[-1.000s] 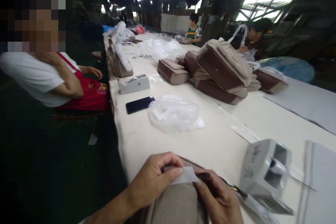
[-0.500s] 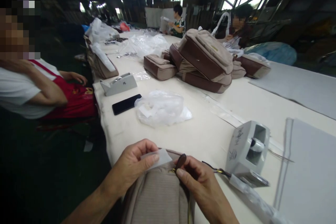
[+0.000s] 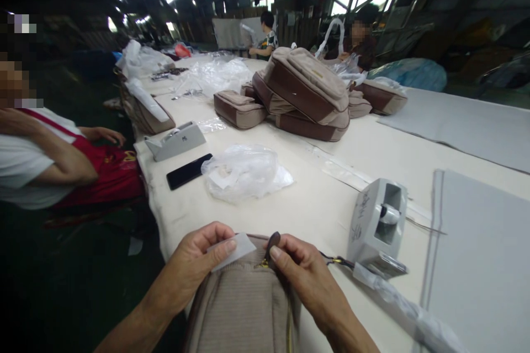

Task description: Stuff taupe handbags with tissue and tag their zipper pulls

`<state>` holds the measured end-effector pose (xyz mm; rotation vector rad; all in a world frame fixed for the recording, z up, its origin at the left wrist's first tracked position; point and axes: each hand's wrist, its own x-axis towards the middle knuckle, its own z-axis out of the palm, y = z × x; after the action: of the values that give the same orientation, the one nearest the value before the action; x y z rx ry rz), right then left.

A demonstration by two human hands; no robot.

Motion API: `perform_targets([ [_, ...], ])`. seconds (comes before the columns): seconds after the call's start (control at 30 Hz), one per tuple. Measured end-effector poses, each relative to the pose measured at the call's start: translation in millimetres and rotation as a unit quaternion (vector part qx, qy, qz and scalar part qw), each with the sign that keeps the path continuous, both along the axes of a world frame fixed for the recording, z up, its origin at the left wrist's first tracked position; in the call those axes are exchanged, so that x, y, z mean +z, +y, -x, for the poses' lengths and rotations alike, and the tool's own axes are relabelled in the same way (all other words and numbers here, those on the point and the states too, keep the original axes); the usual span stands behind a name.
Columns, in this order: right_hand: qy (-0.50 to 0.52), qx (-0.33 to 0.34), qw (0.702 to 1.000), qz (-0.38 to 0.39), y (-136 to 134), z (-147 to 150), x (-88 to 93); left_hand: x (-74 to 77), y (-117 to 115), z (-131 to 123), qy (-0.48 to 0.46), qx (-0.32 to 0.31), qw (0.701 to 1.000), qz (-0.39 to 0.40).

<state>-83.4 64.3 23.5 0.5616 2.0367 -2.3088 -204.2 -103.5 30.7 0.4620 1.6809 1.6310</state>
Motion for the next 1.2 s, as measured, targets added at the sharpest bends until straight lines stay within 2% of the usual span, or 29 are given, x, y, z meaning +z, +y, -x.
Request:
perform_targets([
  [0.13, 0.006, 0.035, 0.999, -0.031, 1, 5, 7.5, 0.6, 0, 1, -0.02, -0.007, 1.0, 0.009],
  [0.27, 0.032, 0.047, 0.986, -0.154, -5, 5, 4.1, 0.8, -6, 8, -0.01, -0.02, 0.999, 0.028],
  [0.37, 0.062, 0.009, 0.966, -0.252, -15, 1, -6.1, 3.4, -12, 14, 0.066, -0.026, 0.995, 0.063],
  [0.47, 0.095, -0.04, 0.949, -0.297, -24, -2, -16.0, 7.7, -17, 19, 0.161, -0.051, 0.981, 0.096],
  [0.6, 0.143, -0.062, 0.933, -0.324, -33, -2, -19.5, 11.7, -20, 19, 0.248, -0.074, 0.96, 0.104],
  [0.73, 0.206, -0.051, 0.914, -0.344, -37, 0, -17.3, 15.1, -18, 20, 0.294, -0.082, 0.946, 0.107],
  [0.83, 0.216, -0.05, 0.905, -0.363, -38, 1, -17.8, 19.7, -16, 21, 0.322, -0.09, 0.935, 0.115],
  [1.03, 0.202, -0.098, 0.912, -0.344, -36, -1, -21.2, 28.6, -16, 27, 0.379, -0.1, 0.911, 0.126],
  [1.2, 0.197, -0.086, 0.916, -0.34, -34, -1, -21.0, 30.7, -18, 27, 0.397, -0.116, 0.901, 0.131],
])
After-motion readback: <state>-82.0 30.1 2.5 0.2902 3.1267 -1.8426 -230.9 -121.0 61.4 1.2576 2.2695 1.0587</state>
